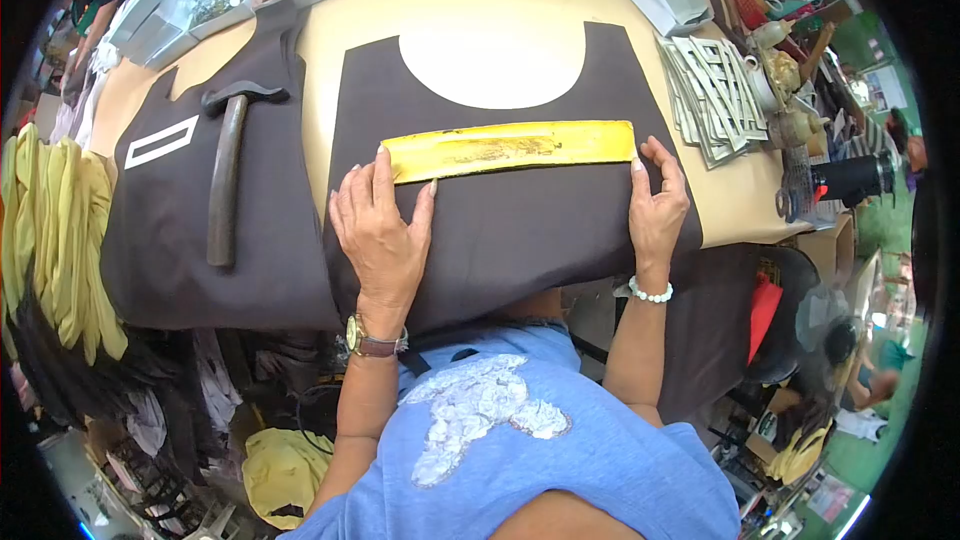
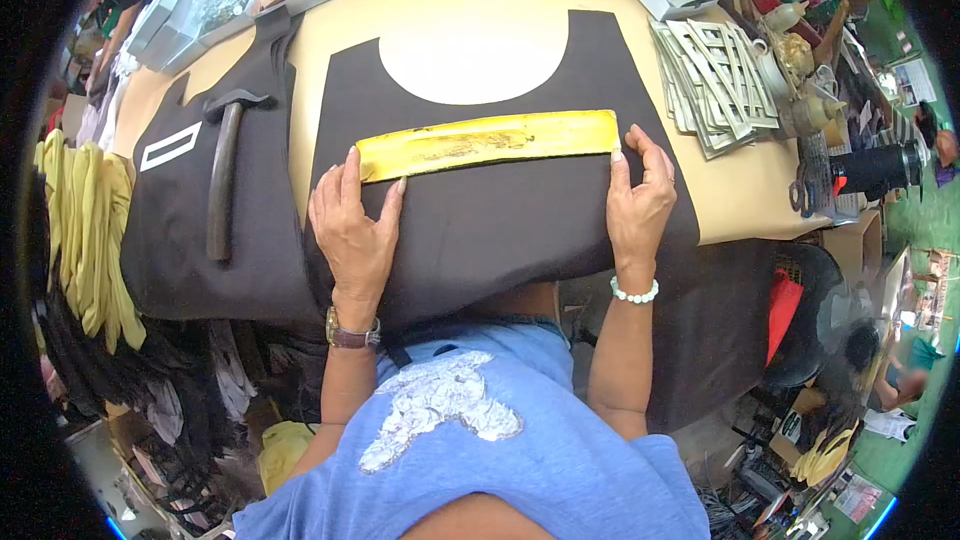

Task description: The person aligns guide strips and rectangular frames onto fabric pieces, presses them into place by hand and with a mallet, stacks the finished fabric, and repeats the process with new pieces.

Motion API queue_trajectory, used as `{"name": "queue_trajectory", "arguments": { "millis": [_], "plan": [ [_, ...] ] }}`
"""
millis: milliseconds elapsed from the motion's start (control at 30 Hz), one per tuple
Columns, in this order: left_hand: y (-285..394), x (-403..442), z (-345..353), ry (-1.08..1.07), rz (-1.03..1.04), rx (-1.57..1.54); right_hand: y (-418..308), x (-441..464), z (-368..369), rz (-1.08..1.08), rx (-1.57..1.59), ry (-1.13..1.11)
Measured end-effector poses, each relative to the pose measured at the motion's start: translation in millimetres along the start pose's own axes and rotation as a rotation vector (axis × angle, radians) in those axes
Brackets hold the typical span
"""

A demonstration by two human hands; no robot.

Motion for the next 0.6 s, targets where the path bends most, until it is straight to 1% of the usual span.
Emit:
{"name": "queue_trajectory", "arguments": {
  "millis": [67,167,333,600],
  "plan": [
    [-2.2,-0.7,2.7,-0.016,0.0,-0.004,4.2,-0.4,-0.5,0.06,0.05,0.008],
    [-5.7,-2.6,7.1,-0.047,0.018,-0.049,10.7,-0.4,0.6,0.067,0.155,0.01],
    [-11.2,-4.8,15.8,-0.109,-0.003,-0.137,12.8,0.6,2.3,0.022,0.166,-0.005],
    [-13.1,-6.2,19.0,-0.139,-0.014,-0.143,13.0,0.9,6.9,0.039,0.2,-0.063]
  ]
}}
Point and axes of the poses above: each hand's wrist, its own x-axis towards the middle knuckle, its own z-axis out of the palm, y = z × x, the point moved 9 cm from there along x, towards the middle knuckle, and after that the axes turned 4 degrees about x, right-handed, at the moved point
